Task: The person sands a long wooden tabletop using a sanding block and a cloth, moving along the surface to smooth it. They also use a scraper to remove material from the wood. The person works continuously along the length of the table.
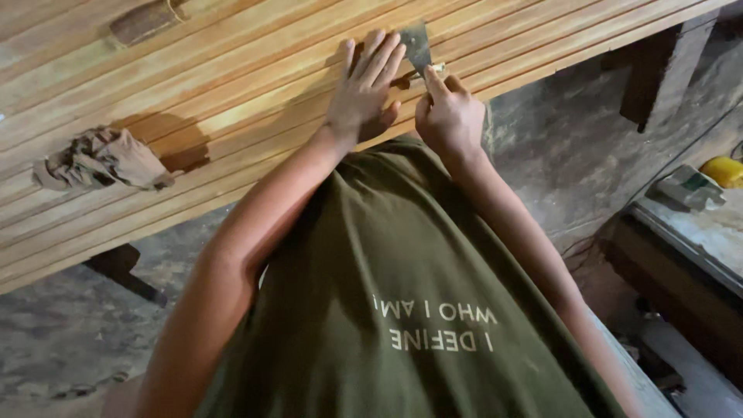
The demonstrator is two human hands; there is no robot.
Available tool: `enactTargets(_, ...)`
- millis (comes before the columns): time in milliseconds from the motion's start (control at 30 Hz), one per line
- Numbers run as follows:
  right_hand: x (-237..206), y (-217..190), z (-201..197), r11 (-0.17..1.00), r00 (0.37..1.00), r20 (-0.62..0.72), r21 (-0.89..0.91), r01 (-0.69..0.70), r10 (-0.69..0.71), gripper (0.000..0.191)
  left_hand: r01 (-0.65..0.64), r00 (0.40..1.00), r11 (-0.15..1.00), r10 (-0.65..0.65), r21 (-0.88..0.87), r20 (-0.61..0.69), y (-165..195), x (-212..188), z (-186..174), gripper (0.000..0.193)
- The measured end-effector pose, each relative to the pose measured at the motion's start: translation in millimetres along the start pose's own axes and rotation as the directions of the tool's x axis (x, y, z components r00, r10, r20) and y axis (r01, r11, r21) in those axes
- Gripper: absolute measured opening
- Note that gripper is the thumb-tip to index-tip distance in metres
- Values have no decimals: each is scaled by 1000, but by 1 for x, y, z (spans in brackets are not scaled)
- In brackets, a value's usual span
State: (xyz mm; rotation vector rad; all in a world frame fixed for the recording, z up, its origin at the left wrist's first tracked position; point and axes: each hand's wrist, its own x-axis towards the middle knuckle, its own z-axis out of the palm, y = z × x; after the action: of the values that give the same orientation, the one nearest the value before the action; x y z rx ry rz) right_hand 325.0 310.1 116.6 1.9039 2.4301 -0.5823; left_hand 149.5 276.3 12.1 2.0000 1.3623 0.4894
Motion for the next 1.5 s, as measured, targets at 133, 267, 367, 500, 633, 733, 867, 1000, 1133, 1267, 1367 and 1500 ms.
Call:
enactTargets(133,-6,-3,5,998,995,-98,66,19,-13,39,-49,994,974,69,222,-83,-3,-1,5,93)
enactTargets(267,-1,-7,-6,998,1000,7,58,17,-17,40,52,997,995,-47,-87,57,3,-4,-7,96)
enactTargets(367,5,-11,-15,999,999,50,43,-6,3,38,24,999,991,-21,-131,24,6,-5,-17,94)
enactTargets(500,6,-12,-16,999,997,66,18,-33,31,37,48,999,987,-43,-154,34,7,-4,-21,95)
enactTargets(633,-1,-10,-1,999,1000,4,41,-27,27,39,12,1000,996,-11,-90,18,4,-3,-15,94)
enactTargets(733,-7,-9,11,997,998,6,38,-66,66,43,-14,1000,996,12,-89,-24,1,-5,-10,92)
enactTargets(867,-11,-8,17,997,995,-99,71,10,-3,41,3,1000,998,-3,-67,-4,-1,-9,-7,91)
enactTargets(1000,-10,-8,13,995,1000,-23,95,12,-10,41,11,1000,996,-13,-83,-20,-2,-15,-9,89)
enactTargets(1133,-7,-8,12,995,998,-30,79,61,-58,37,31,1000,995,-31,-95,-1,-3,-19,-14,91)
enactTargets(1267,-8,-9,20,999,999,-40,43,-16,18,40,44,999,996,-41,-80,33,-3,-18,-13,94)
enactTargets(1367,-11,-11,28,997,998,-55,72,-22,26,41,38,999,999,-38,-12,16,-3,-17,-9,94)
enactTargets(1500,-15,-12,30,993,999,-37,120,-23,27,42,26,999,999,-25,34,-23,-4,-19,-7,92)
